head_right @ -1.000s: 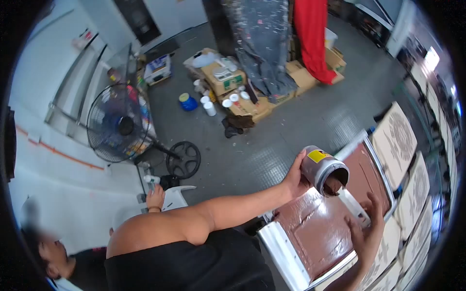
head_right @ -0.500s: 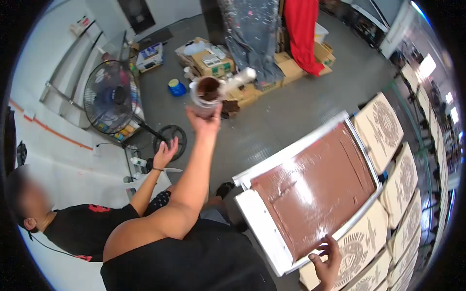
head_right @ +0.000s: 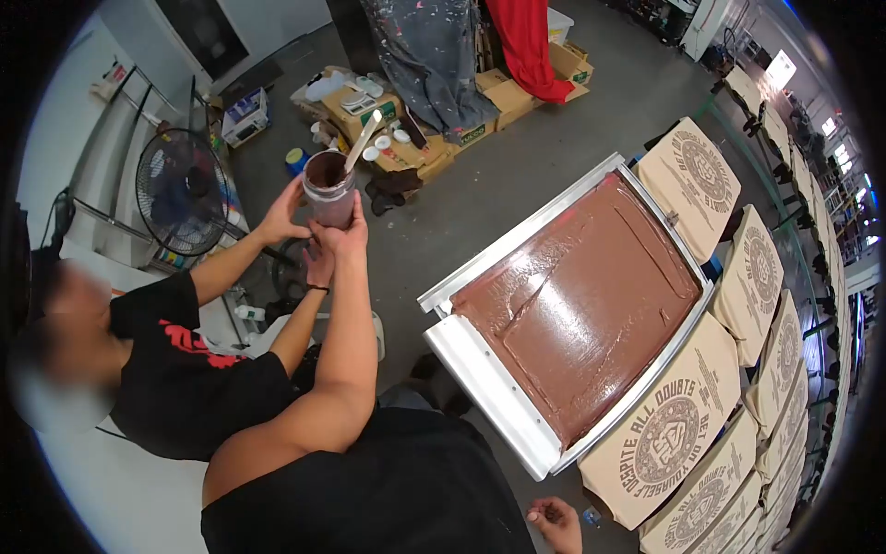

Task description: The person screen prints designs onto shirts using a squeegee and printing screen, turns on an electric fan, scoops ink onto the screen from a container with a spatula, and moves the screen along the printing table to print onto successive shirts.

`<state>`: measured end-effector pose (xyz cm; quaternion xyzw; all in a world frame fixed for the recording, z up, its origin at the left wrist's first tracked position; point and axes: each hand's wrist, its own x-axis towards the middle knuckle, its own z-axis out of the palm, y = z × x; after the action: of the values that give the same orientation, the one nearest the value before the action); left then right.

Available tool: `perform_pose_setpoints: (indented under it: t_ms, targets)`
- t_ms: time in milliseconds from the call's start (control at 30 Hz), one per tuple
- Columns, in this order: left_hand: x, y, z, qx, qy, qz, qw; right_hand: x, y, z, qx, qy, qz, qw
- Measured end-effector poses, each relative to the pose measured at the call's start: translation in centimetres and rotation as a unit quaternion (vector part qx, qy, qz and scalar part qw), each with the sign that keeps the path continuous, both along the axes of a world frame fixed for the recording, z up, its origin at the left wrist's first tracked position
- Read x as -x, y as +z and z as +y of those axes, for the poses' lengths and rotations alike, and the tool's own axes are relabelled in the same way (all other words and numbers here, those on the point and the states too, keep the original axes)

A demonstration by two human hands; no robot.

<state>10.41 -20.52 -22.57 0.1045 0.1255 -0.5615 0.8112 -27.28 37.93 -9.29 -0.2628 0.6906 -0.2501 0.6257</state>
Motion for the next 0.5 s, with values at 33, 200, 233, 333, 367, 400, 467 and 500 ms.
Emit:
perform_pose_setpoints:
  t_ms: [33, 200, 233, 333, 367, 400, 467, 500]
  targets:
    - [-0.2, -0.4, -0.4, -0.009, -0.005, -0.031, 0.999, -0.6, -1.8, 1.6, 0.033, -0.015, -0.008, 0.999]
    - [0.8, 1.3, -0.5, -0.02, -0.018, -0.02, 0.999, -4.3, -4.3, 1.6, 0.001, -0.146, -0.067, 0.987]
    - [-0.2, -0.3, -1.9, 0.011, -0.027, -0.024, 0.999, -5.3, -3.6, 1.1, 0.004, -0.145, -0.049, 0.988]
    - [-1.3, 1.3, -1.5, 0.046, -0.133, 0.177, 0.974, -7.2, -5.9, 1.1, -0.012, -0.184, -0.058, 0.981]
    - [0.5, 2.3, -0.5, -0.023, -0.19, 0.071, 0.979, -8.1, -6.6, 0.7, -0.012, -0.21, -0.064, 0.975]
    - [2.3, 3.7, 0.2, -0.081, -0.242, -0.038, 0.966, -8.8, -7.3, -0.1, -0.013, -0.213, -0.053, 0.976]
    - [4.9, 0.5, 2.2, -0.026, -0.337, -0.258, 0.905, -10.3, -7.6, -2.4, -0.008, -0.269, -0.08, 0.96]
    - [5.6, -0.9, 3.6, 0.042, -0.39, -0.459, 0.797, -10.9, -8.9, -3.2, -0.007, -0.313, -0.112, 0.943]
